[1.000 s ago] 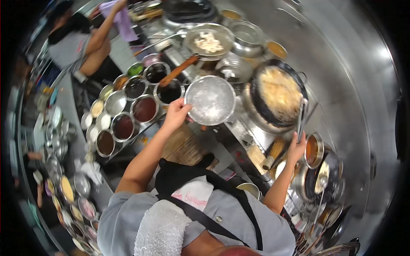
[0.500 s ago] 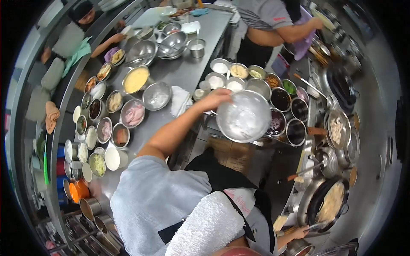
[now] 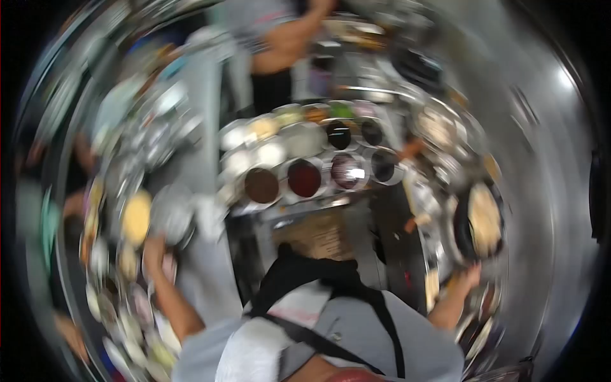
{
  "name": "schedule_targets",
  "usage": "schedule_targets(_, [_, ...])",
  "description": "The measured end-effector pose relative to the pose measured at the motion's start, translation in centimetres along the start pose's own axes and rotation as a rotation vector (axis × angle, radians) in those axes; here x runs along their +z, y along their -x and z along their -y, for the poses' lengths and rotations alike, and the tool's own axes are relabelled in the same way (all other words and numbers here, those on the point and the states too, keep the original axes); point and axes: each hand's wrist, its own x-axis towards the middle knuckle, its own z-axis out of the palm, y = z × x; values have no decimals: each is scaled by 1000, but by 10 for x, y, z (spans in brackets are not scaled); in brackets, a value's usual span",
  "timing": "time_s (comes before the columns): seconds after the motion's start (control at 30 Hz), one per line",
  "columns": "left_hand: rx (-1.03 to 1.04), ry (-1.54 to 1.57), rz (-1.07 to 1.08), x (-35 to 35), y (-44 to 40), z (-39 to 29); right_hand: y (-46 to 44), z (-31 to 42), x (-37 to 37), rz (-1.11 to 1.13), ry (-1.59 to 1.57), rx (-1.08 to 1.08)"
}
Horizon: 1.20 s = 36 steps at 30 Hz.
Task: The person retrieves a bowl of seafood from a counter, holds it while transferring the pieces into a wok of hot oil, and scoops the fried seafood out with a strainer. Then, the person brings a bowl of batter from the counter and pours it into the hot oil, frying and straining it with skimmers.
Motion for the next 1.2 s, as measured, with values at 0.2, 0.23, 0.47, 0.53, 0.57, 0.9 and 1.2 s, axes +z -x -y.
schedule_targets(0.2, [135,246,-201,-62,-8,-113,54,38,-1,63,-811,9])
schedule_targets(0.23, [176,327,-205,-73,4,-155,58,47,6,72,-827,-31])
schedule_targets(0.47, [663,394,66,-51,62,-375,83,149,123,291,-607,-269])
schedule_targets(0.53, [665,420,143,-39,87,-419,76,169,173,295,-492,-296])
schedule_targets(0.57, [680,412,155,-25,91,-434,65,174,199,280,-434,-298])
schedule_targets(0.9, [573,282,71,-31,185,-537,-168,181,458,-145,710,-952])
schedule_targets(1.2, [343,328,65,-29,209,-520,-221,194,515,-6,1368,-698])
